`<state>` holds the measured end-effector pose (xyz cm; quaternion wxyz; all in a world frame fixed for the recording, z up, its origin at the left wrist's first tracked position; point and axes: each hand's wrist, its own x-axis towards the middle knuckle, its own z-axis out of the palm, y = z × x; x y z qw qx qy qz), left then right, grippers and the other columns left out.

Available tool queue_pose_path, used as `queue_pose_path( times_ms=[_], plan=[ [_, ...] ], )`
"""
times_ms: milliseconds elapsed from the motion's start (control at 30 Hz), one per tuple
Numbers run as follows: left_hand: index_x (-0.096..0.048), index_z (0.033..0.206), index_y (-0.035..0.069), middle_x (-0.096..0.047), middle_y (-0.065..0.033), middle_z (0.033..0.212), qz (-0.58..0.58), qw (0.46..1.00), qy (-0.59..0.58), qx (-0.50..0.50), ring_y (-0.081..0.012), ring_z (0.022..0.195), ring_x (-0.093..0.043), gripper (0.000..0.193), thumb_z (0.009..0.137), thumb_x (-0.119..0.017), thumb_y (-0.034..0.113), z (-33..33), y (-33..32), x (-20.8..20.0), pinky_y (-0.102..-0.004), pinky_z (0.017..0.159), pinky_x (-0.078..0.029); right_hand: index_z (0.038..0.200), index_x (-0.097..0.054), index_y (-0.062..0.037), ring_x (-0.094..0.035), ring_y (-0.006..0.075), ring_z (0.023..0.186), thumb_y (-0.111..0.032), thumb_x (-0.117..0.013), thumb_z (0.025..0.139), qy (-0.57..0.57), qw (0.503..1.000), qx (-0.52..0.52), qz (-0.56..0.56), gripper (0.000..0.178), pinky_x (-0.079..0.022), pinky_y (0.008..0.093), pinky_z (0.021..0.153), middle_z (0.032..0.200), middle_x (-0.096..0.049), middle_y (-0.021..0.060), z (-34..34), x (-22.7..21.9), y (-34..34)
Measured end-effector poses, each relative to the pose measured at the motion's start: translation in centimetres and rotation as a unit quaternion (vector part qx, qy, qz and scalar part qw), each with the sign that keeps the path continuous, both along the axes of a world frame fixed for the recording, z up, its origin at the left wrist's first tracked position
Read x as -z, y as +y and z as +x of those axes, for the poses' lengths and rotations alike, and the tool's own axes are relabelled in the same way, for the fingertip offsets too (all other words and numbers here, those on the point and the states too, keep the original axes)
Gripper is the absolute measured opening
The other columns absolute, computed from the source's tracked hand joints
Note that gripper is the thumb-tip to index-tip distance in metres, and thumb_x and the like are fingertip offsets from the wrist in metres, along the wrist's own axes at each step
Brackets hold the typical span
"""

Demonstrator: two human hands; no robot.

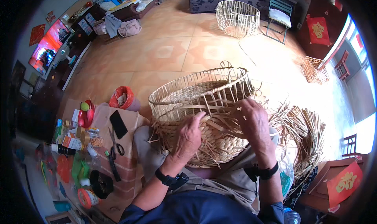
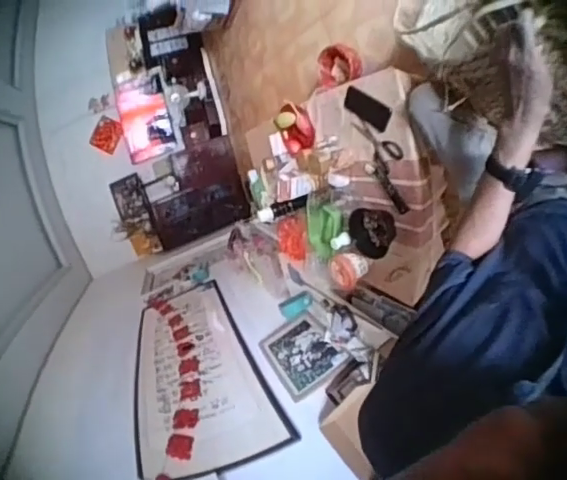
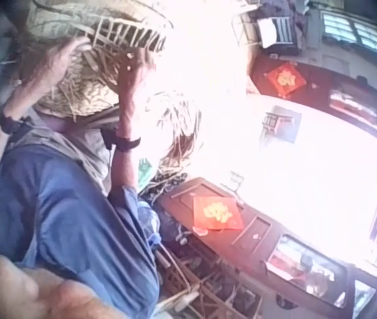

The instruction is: The recorder is weaving a basket using long strips of dried organic material, possibly bamboo or wood.

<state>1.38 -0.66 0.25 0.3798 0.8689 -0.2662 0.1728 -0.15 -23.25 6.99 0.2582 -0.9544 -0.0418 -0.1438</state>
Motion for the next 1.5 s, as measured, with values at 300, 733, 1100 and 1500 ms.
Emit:
queue_pose_path(
  times_ms=[300,733,1100,1500],
  plan=[
    [-0.060,0.122,0.004,-0.069,-0.0163,0.110,-0.025,1.000,0.002,-0.004,-0.0362,0.104,-0.067,0.043,0.084,-0.053,-0.014,0.0,1.2,-3.2,-0.0426,0.089,-0.055,0.096,-0.062,-0.0066,-0.057,0.0096,0.071,-0.021,-0.059,0.104,-0.077,0.749,0.111,0.649,0.017,-0.051,0.0286,0.067,0.078,-0.059,-0.0014,-4.3,9.1,-15.5],
    [-0.062,0.119,0.002,-0.067,-0.0159,0.105,0.069,0.997,-0.033,-0.018,-0.0332,0.097,-0.064,0.034,0.086,-0.061,-0.005,0.8,-1.6,-4.8,-0.0428,0.086,-0.053,0.117,-0.061,-0.0003,-0.063,0.0376,0.098,-0.034,-0.064,0.100,-0.069,0.909,0.383,-0.148,0.038,-0.051,0.0447,0.080,0.108,-0.064,0.0187,-9.4,5.4,-12.0],
    [-0.061,0.127,0.007,-0.072,-0.0162,0.103,0.024,0.997,0.063,0.027,-0.0351,0.094,-0.069,0.039,0.090,-0.059,-0.006,0.9,-1.6,-4.8,-0.0432,0.090,-0.051,0.109,-0.065,-0.0075,-0.058,0.0287,0.101,-0.024,-0.081,0.078,-0.024,0.997,0.014,-0.069,0.039,-0.051,0.0402,0.082,0.104,-0.061,0.0091,-4.6,0.9,3.2],
    [-0.056,0.132,0.012,-0.070,-0.0180,0.119,-0.045,0.972,0.205,0.106,-0.0382,0.109,-0.067,0.042,0.092,-0.062,0.001,1.7,0.2,-4.5,-0.0457,0.088,-0.055,0.094,-0.060,-0.0068,-0.060,0.0287,0.092,-0.006,-0.069,0.079,-0.081,0.988,-0.022,-0.132,0.018,-0.051,0.0413,0.076,0.093,-0.057,0.0095,-3.6,2.0,4.5]
  ],
)
